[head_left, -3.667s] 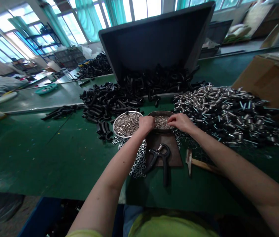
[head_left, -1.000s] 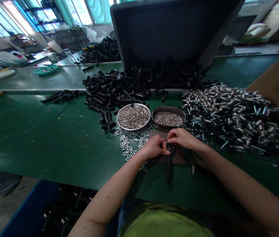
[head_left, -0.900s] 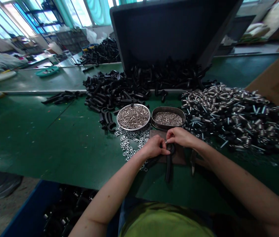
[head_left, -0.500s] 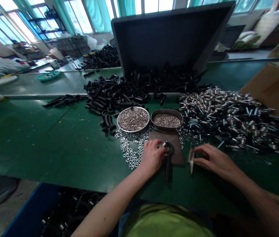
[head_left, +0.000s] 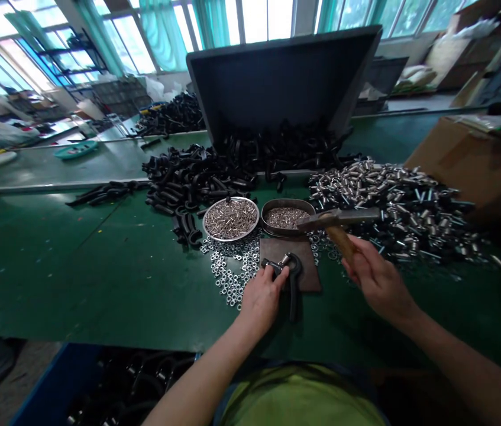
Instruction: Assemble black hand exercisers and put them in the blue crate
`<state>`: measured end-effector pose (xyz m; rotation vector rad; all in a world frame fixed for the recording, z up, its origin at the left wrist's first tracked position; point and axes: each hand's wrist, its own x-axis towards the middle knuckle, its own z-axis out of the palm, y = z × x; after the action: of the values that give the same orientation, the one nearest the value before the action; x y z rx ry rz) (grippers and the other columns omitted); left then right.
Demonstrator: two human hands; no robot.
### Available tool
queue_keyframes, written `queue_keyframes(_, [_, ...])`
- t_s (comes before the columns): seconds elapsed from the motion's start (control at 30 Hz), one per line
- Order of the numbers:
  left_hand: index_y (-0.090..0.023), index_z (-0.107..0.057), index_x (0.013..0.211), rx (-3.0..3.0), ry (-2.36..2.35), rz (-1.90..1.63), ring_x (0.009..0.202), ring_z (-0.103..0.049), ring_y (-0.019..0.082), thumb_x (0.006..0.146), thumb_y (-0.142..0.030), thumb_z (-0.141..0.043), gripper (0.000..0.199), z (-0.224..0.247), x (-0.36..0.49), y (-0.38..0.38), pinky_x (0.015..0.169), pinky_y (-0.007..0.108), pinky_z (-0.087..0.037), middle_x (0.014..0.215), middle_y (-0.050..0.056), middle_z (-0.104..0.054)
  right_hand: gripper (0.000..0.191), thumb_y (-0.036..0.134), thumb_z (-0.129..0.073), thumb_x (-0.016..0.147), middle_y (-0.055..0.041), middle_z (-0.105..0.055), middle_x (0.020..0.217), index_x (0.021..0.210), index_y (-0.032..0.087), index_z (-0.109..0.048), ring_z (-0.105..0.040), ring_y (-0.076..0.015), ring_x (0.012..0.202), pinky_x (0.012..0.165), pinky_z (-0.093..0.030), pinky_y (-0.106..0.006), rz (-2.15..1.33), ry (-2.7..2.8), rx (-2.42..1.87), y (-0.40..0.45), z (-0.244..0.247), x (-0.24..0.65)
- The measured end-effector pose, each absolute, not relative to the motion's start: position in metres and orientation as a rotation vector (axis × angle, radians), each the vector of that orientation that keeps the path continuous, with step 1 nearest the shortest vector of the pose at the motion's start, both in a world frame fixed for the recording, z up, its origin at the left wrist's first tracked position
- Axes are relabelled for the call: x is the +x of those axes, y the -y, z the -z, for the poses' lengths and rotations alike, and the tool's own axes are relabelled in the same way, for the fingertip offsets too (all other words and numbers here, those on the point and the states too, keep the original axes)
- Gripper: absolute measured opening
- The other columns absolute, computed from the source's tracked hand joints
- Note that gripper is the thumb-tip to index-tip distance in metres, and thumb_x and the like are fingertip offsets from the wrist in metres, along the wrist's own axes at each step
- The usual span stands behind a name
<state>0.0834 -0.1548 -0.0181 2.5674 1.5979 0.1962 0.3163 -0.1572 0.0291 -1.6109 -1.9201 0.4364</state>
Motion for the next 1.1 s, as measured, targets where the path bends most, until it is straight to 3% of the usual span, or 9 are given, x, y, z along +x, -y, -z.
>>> queue_keyframes(0.13, [-0.031, -0.044, 0.133, 2.570, -1.586, -0.217, 0.090, -0.052, 0.022, 0.087, -0.013, -0.041, 0.050, 0.020, 0.083, 0.155, 0.070, 0.029, -0.047, 0.099, 0.007, -0.052, 0.034, 0.030, -0.033, 0.093, -0.0061, -0.069, 0.107, 0.120, 0.026, -0.053, -0.066, -0.0238, 0.091, 0.075, -0.051, -0.034, -0.576, 2.144, -1.695, 0.145, -0.021, 0.307])
queue_keyframes(0.3, [-0.031, -0.044, 0.133, 2.572, -1.567, -0.267, 0.090, -0.052, 0.022, 0.088, -0.014, -0.040, 0.049, 0.024, 0.082, 0.154, 0.071, 0.030, -0.047, 0.099, 0.007, -0.052, 0.041, 0.031, -0.027, 0.095, -0.0086, -0.064, 0.117, 0.133, 0.024, -0.041, -0.065, -0.0231, 0.098, 0.076, -0.050, -0.032, -0.386, 1.963, -1.660, 0.149, -0.026, 0.304])
queue_keyframes(0.47, [-0.032, -0.044, 0.133, 2.530, -1.577, -0.343, 0.092, -0.052, 0.021, 0.088, -0.014, -0.041, 0.049, 0.029, 0.081, 0.157, 0.074, 0.030, -0.047, 0.103, 0.007, -0.053, 0.036, 0.030, -0.031, 0.093, -0.0072, -0.070, 0.101, 0.123, 0.024, -0.050, -0.068, -0.0253, 0.086, 0.071, -0.051, -0.034, -0.525, 2.204, -1.777, 0.145, -0.009, 0.304])
queue_keyframes(0.57, [-0.029, -0.045, 0.131, 2.434, -1.558, -0.482, 0.094, -0.053, 0.020, 0.088, -0.015, -0.044, 0.046, 0.035, 0.077, 0.160, 0.079, 0.032, -0.048, 0.105, 0.007, -0.056, 0.036, 0.031, -0.030, 0.094, -0.0053, -0.070, 0.106, 0.123, 0.027, -0.050, -0.068, -0.0237, 0.089, 0.074, -0.051, -0.034, -0.554, 2.161, -1.758, 0.152, -0.020, 0.306])
queue_keyframes(0.7, [-0.018, -0.051, 0.114, 2.254, -1.619, -0.705, 0.096, -0.054, 0.021, 0.086, -0.019, -0.048, 0.028, 0.041, 0.076, 0.163, 0.086, 0.036, -0.047, 0.102, 0.008, -0.059, 0.041, 0.030, -0.026, 0.095, -0.0079, -0.064, 0.118, 0.132, 0.025, -0.042, -0.065, -0.0215, 0.097, 0.078, -0.052, -0.032, -0.385, 2.029, -1.562, 0.176, -0.035, 0.303])
queue_keyframes(0.9, [-0.019, -0.052, 0.094, 2.248, -1.673, -0.673, 0.089, -0.056, 0.021, 0.083, -0.018, -0.050, 0.011, 0.040, 0.079, 0.160, 0.080, 0.036, -0.049, 0.092, 0.008, -0.059, 0.037, 0.030, -0.035, 0.091, -0.0051, -0.072, 0.100, 0.125, 0.028, -0.050, -0.069, -0.0240, 0.080, 0.068, -0.054, -0.035, -0.497, 2.287, -1.703, 0.181, -0.017, 0.300])
queue_keyframes(1.03, [-0.019, -0.051, 0.092, 2.263, -1.666, -0.667, 0.088, -0.056, 0.021, 0.082, -0.018, -0.051, 0.010, 0.040, 0.079, 0.158, 0.079, 0.034, -0.048, 0.092, 0.007, -0.059, 0.041, 0.030, -0.026, 0.095, -0.0076, -0.063, 0.122, 0.133, 0.025, -0.041, -0.064, -0.0232, 0.102, 0.081, -0.053, -0.036, -0.367, 2.143, -1.596, 0.180, -0.021, 0.299])
queue_keyframes(1.1, [-0.019, -0.051, 0.091, 2.253, -1.681, -0.626, 0.086, -0.056, 0.021, 0.081, -0.019, -0.052, 0.009, 0.039, 0.080, 0.156, 0.076, 0.033, -0.047, 0.090, 0.007, -0.059, 0.042, 0.027, -0.026, 0.094, -0.0092, -0.063, 0.121, 0.132, 0.022, -0.044, -0.065, -0.0236, 0.100, 0.081, -0.053, -0.038, -0.345, 2.190, -1.586, 0.181, -0.016, 0.299])
